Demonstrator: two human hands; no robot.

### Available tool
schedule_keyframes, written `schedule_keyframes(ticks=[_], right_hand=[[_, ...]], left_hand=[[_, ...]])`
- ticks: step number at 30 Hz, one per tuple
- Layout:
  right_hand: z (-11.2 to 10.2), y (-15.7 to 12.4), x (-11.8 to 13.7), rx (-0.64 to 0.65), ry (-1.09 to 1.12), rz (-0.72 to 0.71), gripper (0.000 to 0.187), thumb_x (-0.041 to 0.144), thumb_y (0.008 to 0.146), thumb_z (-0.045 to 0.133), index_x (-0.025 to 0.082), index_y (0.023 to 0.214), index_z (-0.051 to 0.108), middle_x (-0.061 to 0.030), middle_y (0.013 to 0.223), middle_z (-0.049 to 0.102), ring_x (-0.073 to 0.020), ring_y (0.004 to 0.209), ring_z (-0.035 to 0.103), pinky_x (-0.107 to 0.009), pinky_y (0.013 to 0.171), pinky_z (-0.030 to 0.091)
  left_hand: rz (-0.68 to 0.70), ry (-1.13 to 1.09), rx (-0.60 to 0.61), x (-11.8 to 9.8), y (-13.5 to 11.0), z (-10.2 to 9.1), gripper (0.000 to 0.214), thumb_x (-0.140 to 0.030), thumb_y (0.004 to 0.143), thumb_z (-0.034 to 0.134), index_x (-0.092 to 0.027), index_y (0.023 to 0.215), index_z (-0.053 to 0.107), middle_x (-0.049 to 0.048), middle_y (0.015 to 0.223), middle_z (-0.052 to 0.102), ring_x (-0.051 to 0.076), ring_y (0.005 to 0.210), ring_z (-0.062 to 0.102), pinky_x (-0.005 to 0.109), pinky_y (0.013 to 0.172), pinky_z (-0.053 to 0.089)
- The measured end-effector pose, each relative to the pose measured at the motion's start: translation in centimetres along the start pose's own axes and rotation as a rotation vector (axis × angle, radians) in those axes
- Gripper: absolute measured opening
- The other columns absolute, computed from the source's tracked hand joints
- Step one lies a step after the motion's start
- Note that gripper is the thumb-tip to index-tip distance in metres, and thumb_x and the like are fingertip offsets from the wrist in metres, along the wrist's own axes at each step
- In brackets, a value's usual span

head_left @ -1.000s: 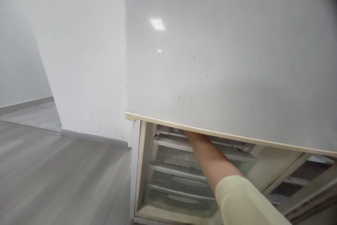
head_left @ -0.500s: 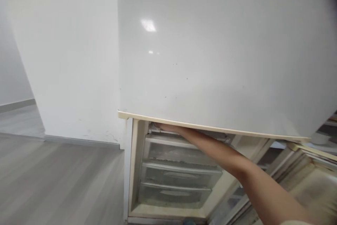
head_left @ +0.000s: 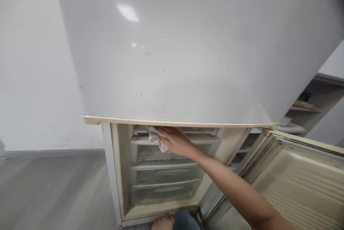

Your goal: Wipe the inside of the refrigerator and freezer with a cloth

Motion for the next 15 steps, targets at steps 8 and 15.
schedule_keyframes(ticks=[8, 15], right_hand=[[-1.7, -4.5, -4.5, -0.25, -0.12, 0.085, 0.047, 0.026, 0.096, 0.034, 0.023, 0.141, 0.045, -0.0075, 0.136, 0.055, -0.0249, 0.126, 0.049, -0.044, 0.105, 0.042], [-3.8, -8.7, -9.8, -0.42, -0.032, 0.313, 0.041, 0.032, 0.091, 0.037, 0.018, 0.118, 0.064, -0.0121, 0.121, 0.064, -0.0297, 0.115, 0.056, -0.048, 0.101, 0.042]], left_hand=[[0.111, -0.071, -0.062, 0.3, -1.9, -2.1, 0.05, -0.018, 0.075, 0.049, -0.015, 0.125, 0.056, 0.0192, 0.127, 0.062, 0.037, 0.117, 0.059, 0.051, 0.099, 0.047], [0.189, -0.204, -0.211, 0.7, -2.5, -3.6, 0.051, -0.02, 0.077, 0.043, -0.016, 0.126, 0.055, 0.016, 0.131, 0.06, 0.031, 0.122, 0.056, 0.046, 0.104, 0.044]])
Point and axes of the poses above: each hand's wrist, its own y-axis towards the middle knuckle, its own z-axis out of the palm, x = y × z, the point moved 7 cm from there along y, towards the middle knuckle
